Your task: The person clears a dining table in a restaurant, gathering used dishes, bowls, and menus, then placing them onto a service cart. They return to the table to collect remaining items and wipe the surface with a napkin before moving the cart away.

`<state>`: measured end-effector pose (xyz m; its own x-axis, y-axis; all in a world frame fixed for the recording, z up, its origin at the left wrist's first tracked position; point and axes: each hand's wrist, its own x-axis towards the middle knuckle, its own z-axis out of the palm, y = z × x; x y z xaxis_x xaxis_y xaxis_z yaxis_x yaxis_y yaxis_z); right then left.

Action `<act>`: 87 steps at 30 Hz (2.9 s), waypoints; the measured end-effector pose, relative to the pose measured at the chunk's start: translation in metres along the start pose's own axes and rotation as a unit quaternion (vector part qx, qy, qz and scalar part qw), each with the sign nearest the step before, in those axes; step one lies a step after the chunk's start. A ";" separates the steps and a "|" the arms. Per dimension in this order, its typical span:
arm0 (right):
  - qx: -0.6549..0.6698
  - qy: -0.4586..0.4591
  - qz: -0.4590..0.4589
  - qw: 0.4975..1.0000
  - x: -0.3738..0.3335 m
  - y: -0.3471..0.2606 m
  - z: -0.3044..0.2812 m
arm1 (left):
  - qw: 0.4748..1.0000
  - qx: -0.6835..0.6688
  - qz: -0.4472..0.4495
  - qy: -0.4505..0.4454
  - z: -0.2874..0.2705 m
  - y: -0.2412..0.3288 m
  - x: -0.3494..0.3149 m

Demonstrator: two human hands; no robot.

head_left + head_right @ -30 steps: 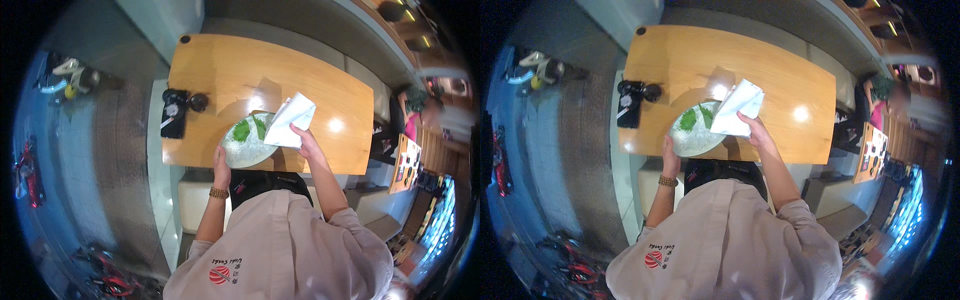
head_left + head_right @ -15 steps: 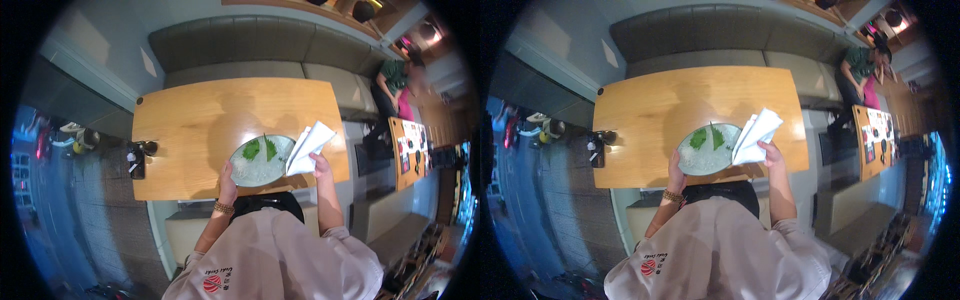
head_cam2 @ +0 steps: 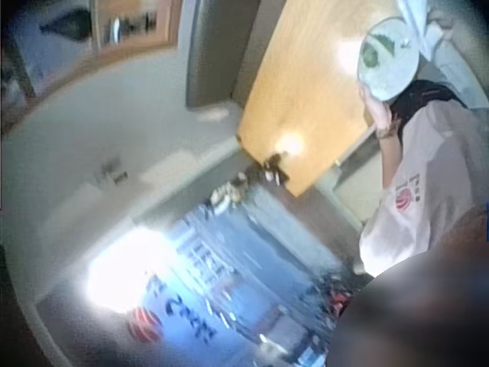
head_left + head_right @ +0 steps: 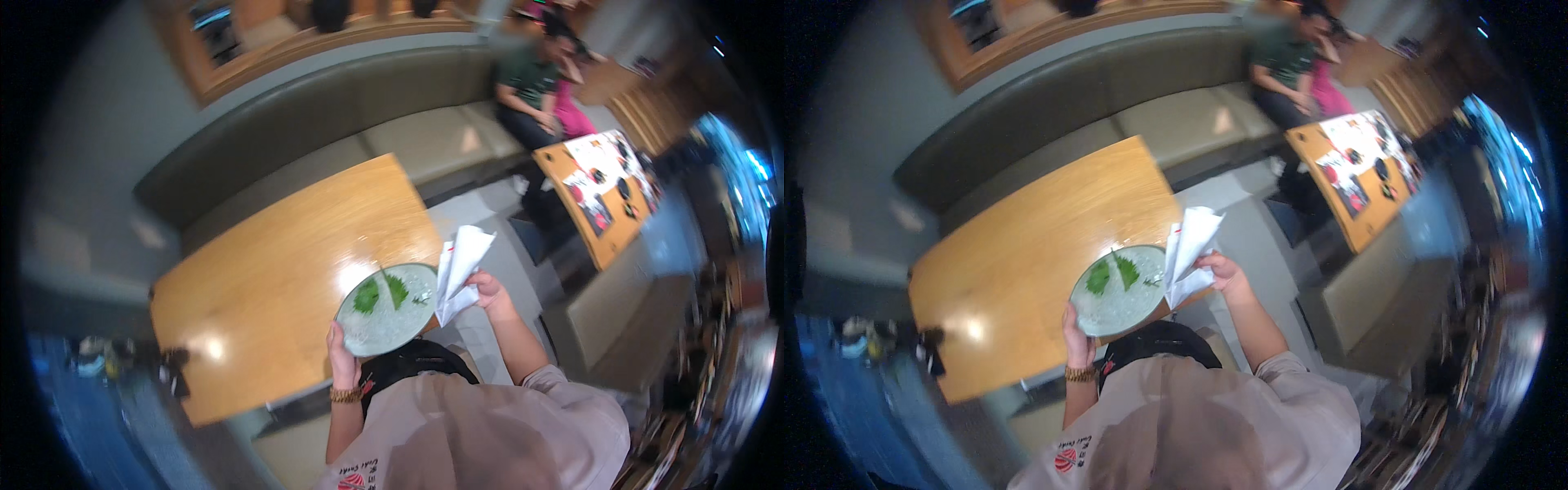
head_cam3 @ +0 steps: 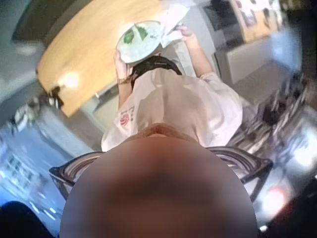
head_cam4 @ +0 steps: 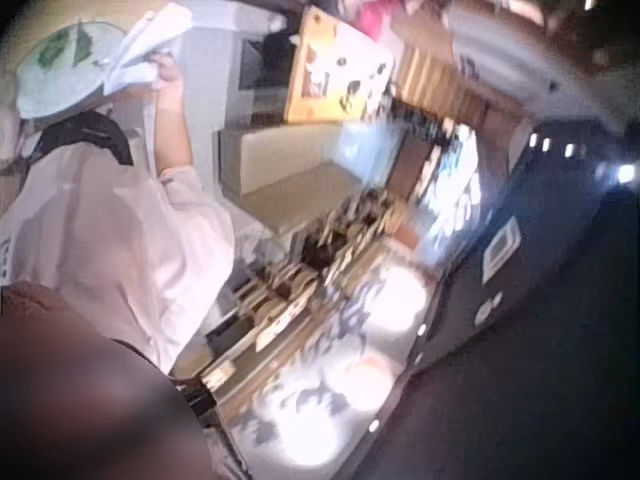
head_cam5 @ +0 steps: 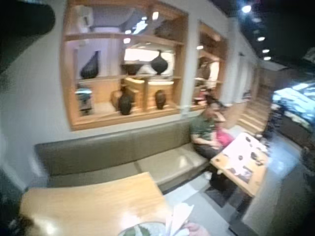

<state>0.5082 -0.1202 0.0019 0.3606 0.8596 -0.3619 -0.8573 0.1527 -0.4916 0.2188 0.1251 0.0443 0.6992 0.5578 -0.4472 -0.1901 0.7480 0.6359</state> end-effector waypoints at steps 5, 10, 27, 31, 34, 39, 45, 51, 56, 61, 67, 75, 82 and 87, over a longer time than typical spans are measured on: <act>0.025 0.046 -0.110 0.993 -0.042 0.024 0.053 | 0.984 0.076 -0.052 -0.155 -0.008 0.027 0.066; 0.000 0.197 -0.237 0.951 -0.089 0.096 0.120 | 0.927 0.139 -0.190 -0.291 0.002 0.065 0.111; 0.012 0.578 -0.671 0.465 0.054 0.287 0.344 | 0.503 0.258 -0.451 -0.690 0.109 0.065 0.237; 0.086 0.603 -0.663 0.435 0.111 0.283 0.426 | 0.364 0.295 -0.495 -0.732 0.129 0.052 0.267; 0.153 0.665 -0.655 0.324 0.168 0.277 0.451 | 0.264 0.274 -0.491 -0.784 0.160 0.072 0.260; 0.275 0.670 -0.677 0.129 0.275 0.281 0.433 | 0.189 0.325 -0.542 -0.751 0.144 0.052 0.284; 0.298 0.680 -0.663 0.100 0.206 0.268 0.319 | 0.145 0.265 -0.536 -0.788 0.181 -0.075 0.238; 0.369 0.740 -0.561 0.044 0.067 0.234 0.402 | 0.128 0.298 -0.600 -0.732 0.217 -0.053 0.096; 0.352 0.733 -0.579 0.067 -0.072 0.263 0.387 | 0.092 0.365 -0.557 -0.740 0.252 -0.107 -0.033; 0.298 0.718 -0.619 0.112 -0.244 0.242 0.306 | 0.168 0.351 -0.560 -0.732 0.308 -0.219 -0.138; 0.222 0.706 -0.619 0.263 -0.440 0.181 0.203 | 0.297 0.448 -0.548 -0.641 0.406 -0.333 -0.188; 0.191 0.686 -0.536 0.455 -0.665 0.039 0.085 | 0.539 0.351 -0.475 -0.601 0.543 -0.392 -0.251; 0.203 0.663 -0.557 0.457 -0.798 -0.054 -0.053 | 0.550 0.361 -0.454 -0.601 0.655 -0.540 -0.303; 0.273 0.684 -0.520 0.433 -0.889 -0.172 -0.114 | 0.529 0.412 -0.511 -0.539 0.756 -0.669 -0.330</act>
<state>0.3772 -0.9661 0.3177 0.2154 -0.8484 -0.4835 0.2058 0.5234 -0.8268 0.6364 -0.8313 0.2420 0.2187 -0.8460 -0.4862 0.7201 -0.1964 0.6656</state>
